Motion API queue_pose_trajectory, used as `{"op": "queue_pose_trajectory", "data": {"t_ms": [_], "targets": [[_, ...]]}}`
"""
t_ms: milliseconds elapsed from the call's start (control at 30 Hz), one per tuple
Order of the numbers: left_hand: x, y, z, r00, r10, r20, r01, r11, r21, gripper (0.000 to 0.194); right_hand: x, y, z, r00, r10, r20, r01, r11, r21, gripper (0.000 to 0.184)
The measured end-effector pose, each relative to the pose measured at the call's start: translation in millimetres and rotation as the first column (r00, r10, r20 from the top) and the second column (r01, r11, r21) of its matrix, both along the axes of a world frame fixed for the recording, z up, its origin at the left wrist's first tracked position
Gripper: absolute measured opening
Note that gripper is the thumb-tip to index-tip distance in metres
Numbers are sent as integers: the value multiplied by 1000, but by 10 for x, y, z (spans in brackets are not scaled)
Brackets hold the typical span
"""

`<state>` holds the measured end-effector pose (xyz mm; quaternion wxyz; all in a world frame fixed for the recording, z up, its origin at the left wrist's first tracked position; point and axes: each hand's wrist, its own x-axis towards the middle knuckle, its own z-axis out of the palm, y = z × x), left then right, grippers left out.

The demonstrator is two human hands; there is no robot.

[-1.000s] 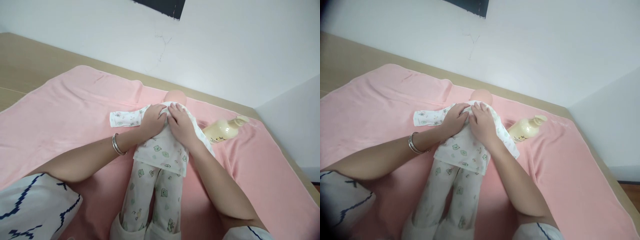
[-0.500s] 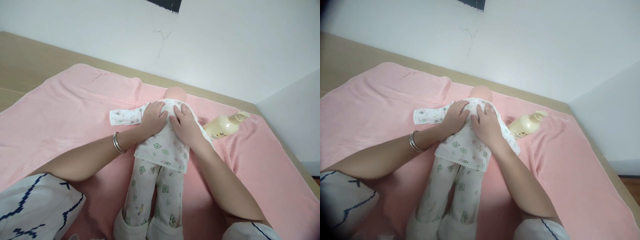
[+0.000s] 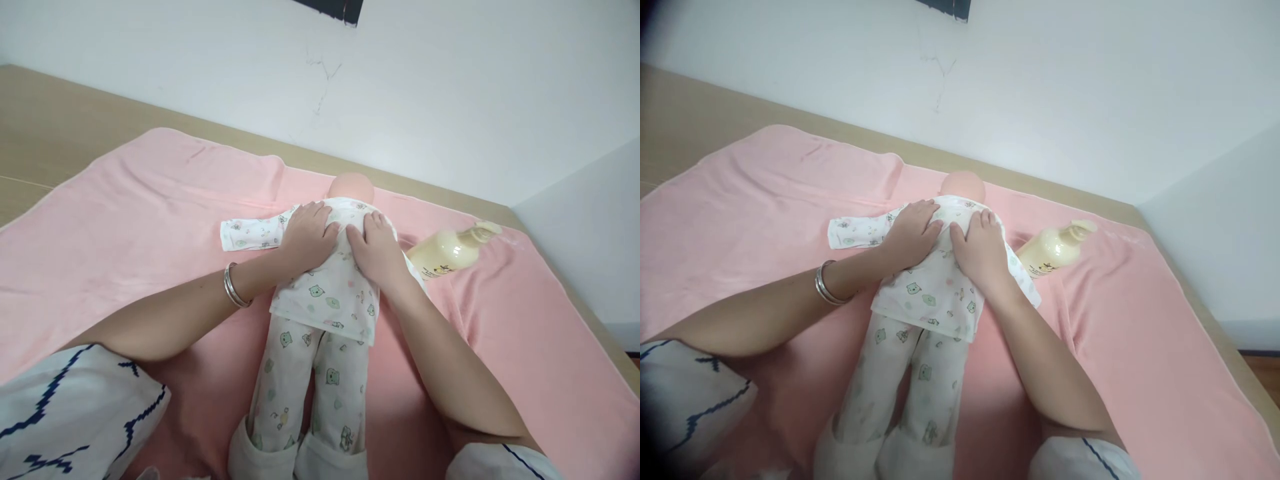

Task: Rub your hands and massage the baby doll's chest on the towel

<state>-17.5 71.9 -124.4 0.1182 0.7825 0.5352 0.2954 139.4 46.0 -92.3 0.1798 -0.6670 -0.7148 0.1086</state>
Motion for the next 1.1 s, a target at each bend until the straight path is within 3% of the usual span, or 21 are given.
{"op": "queue_pose_trajectory", "data": {"t_ms": [100,233,400,500,667,833,1000,1100], "targets": [[37,-159,65,999,-32,-22,32,999,24,42,102,146,-21,1000,-5,11,5,1000,-11,58],[47,-247,144,994,-108,-7,108,993,43,41,60,63,23,995,45,84,-46,999,7,55],[-54,22,226,994,-110,27,112,987,-114,28,-137,-273,63,973,74,217,-94,992,82,55],[-96,144,204,997,-82,1,82,987,-139,31,-217,-378,74,970,76,231,-102,989,106,55],[-50,-32,163,979,-80,-187,82,997,1,39,-101,-138,131,993,18,121,-12,999,-51,51],[1,-219,242,968,-155,-199,176,980,92,32,46,84,97,994,24,106,-21,999,-28,52],[-77,16,200,974,-181,-134,179,983,-24,30,-111,-168,98,969,76,234,-80,997,4,55],[-107,129,119,966,-179,-189,184,983,10,30,-218,-339,115,956,97,278,-113,993,41,57]]}}
